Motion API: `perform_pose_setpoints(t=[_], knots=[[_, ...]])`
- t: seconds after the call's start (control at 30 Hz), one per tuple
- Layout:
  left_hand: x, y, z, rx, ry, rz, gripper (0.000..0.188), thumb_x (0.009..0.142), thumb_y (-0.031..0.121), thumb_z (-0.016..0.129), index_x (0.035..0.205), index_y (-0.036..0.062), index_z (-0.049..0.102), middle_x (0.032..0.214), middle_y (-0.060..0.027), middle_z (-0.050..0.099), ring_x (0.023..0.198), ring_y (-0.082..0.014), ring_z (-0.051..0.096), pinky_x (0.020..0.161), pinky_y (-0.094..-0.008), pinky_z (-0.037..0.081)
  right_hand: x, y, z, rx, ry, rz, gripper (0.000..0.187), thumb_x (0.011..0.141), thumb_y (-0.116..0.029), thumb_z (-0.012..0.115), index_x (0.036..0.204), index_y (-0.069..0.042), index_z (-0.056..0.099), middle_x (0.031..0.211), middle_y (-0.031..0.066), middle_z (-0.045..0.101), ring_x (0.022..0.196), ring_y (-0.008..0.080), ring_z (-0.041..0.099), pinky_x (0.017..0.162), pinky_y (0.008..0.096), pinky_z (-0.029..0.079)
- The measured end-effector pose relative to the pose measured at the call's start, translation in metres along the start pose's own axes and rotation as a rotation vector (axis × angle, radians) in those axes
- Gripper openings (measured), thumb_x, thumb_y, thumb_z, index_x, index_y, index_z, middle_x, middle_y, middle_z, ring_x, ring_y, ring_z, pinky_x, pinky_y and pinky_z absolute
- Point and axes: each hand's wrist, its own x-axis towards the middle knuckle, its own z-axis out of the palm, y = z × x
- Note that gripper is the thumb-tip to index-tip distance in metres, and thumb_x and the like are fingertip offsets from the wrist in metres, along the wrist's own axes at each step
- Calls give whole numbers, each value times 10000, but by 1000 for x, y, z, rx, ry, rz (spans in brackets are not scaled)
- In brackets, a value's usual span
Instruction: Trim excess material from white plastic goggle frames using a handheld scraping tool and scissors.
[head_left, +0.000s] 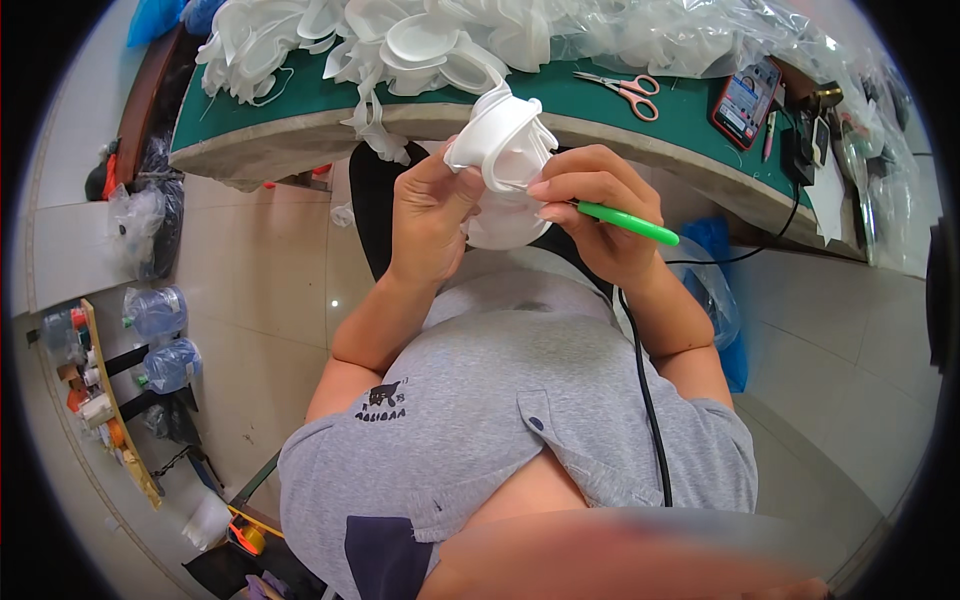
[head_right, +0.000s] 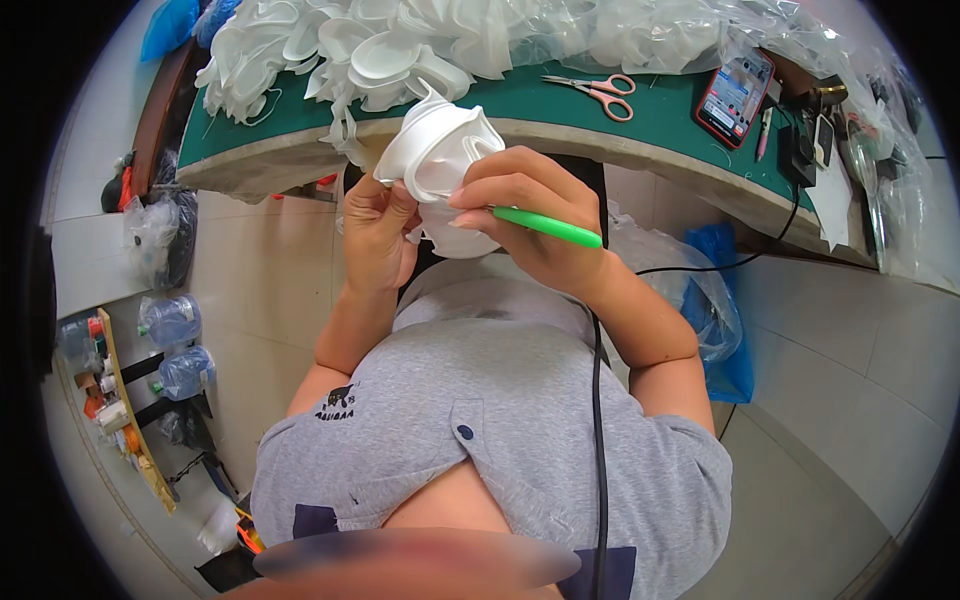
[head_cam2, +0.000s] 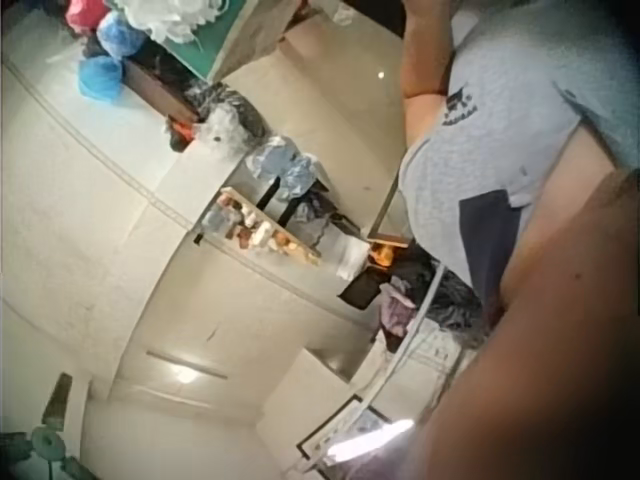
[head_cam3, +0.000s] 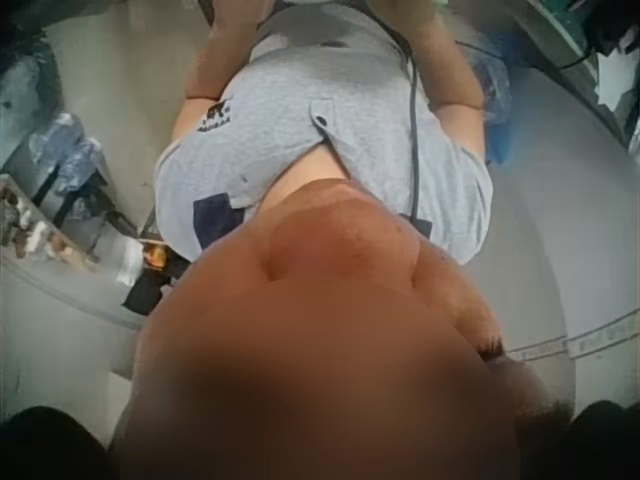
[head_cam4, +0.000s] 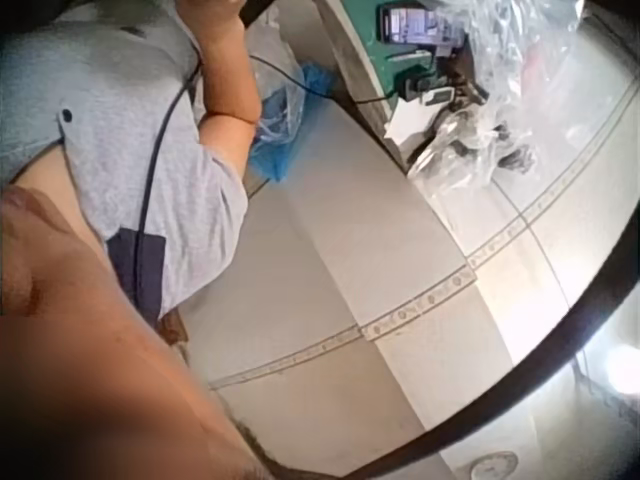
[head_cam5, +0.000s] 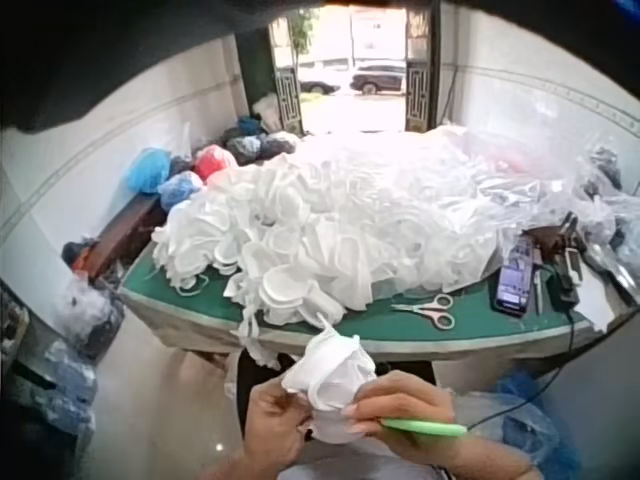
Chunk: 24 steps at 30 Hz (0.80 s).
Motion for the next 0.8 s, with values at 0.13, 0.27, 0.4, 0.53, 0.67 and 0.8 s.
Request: perform_pose_setpoints(t=[0.13,0.27,0.4,0.53,0.67,0.8], knots=[[3,-2,0,96,19,34,270,881,122,636,1135,29,628,963,-4,648,816,-62,568,696,-209,461,1,6,3,-335,-41,-216,179,745,3,686,910,-10,620,966,127,642,743,220,620,632,278,501],[2,0,-2,68,34,-18,250,879,79,621,1121,16,630,955,-26,647,833,-86,578,718,-223,454,2,34,-11,-421,104,-249,127,830,37,591,952,6,575,991,164,666,830,258,664,686,304,543],[8,-4,-33,-276,-218,63,289,940,188,500,1063,-34,639,1083,-177,638,1009,-248,593,893,-343,441,24,76,-58,-73,684,72,144,953,-87,497,982,29,576,991,197,661,844,260,673,762,345,565],[27,3,-23,-301,-354,-171,868,920,639,162,1060,-93,605,1048,-252,628,1031,-330,590,912,-393,443,27,93,-95,365,767,172,224,941,-193,531,982,18,597,988,220,653,857,257,673,749,350,582],[28,-6,-23,2,-384,-539,995,791,801,147,1167,-40,523,965,-223,653,866,-316,664,776,-369,510,33,50,-33,809,313,274,199,957,-193,500,1005,-12,568,1004,230,643,870,265,672,745,358,578],[28,-18,-20,184,-359,-493,921,810,772,286,1317,13,409,1185,-127,570,980,-243,617,810,-355,505,26,22,0,883,103,399,190,955,-171,507,1018,7,524,991,224,647,873,266,670,741,369,576]])
